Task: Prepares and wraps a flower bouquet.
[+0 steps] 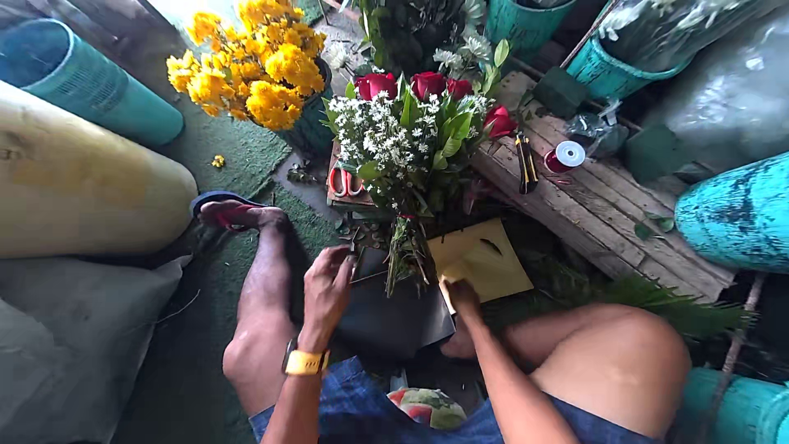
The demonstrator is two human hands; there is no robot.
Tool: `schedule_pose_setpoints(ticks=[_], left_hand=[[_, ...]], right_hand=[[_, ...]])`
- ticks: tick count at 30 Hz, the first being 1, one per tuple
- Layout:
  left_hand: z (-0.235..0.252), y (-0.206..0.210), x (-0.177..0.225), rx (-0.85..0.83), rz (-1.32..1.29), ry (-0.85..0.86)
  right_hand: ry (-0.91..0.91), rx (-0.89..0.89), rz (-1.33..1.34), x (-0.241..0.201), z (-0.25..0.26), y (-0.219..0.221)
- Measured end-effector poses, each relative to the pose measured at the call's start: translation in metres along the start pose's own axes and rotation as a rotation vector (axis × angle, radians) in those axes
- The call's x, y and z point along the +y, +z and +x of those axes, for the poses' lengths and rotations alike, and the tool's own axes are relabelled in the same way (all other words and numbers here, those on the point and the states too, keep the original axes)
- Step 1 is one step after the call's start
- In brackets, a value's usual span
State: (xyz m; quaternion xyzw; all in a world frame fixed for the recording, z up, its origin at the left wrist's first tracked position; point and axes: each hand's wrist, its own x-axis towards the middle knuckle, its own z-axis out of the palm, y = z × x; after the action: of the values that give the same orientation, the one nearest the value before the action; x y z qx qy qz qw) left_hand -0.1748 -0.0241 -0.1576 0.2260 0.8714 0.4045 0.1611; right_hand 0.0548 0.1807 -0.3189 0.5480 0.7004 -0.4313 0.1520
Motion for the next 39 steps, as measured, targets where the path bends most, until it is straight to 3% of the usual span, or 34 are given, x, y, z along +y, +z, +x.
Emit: schedule_pose_setpoints(ticks=[2,7,10,14,17,20,23,27,30,32,34,36,39], left_hand=[[-0.036,-0.013,-0.007,-0.021,-0.047,-0.048],[-0.106,-0.023,-0.015,0.091,-0.184,-0.15],[-0.125,-0.015,-0.011,0.095,-0.237,-0.18],[-0.137,-0.009,0.003,-0.028,-0.155,-0.125],[-0.147,-0.008,0.003,-0.057,-0.134,-0.104],[-0.151,0.003,0.0,-0.133,-0.098,-0.122],[-0.149,0.031,0.012,-0.358,-0.035,-0.108],[-0.148,0.074,0.052,-0.524,0.088,0.118],[-0.162,0.105,0.094,-0.437,0.112,0.295],[-0.169,0.112,0.12,-0.205,-0.005,0.409],[-0.165,0.094,0.142,-0.027,-0.235,0.418],[-0.155,0.056,0.158,0.042,-0.482,0.418],[-0.148,-0.001,0.168,-0.026,-0.629,0.522]], right_hand=[[0.112,-0.161,-0.207,0.024,-0.015,0.03],[0.219,-0.199,-0.389,0.018,-0.024,0.039],[0.113,-0.138,-0.493,0.019,-0.033,0.04],[-0.023,0.029,-0.703,0.039,-0.031,0.067],[0.088,-0.091,-0.43,0.04,-0.021,0.058],[0.159,-0.195,-0.152,0.023,-0.016,0.022],[0.063,-0.196,-0.08,-0.009,-0.05,-0.038],[-0.168,-0.057,0.091,-0.032,-0.112,-0.115],[-0.342,0.015,0.344,-0.043,-0.163,-0.154],[-0.538,0.033,0.555,-0.052,-0.195,-0.172],[-0.798,0.035,0.77,-0.055,-0.222,-0.189],[-0.954,0.147,0.848,-0.05,-0.239,-0.204],[-1.096,0.499,0.628,-0.045,-0.254,-0.22]])
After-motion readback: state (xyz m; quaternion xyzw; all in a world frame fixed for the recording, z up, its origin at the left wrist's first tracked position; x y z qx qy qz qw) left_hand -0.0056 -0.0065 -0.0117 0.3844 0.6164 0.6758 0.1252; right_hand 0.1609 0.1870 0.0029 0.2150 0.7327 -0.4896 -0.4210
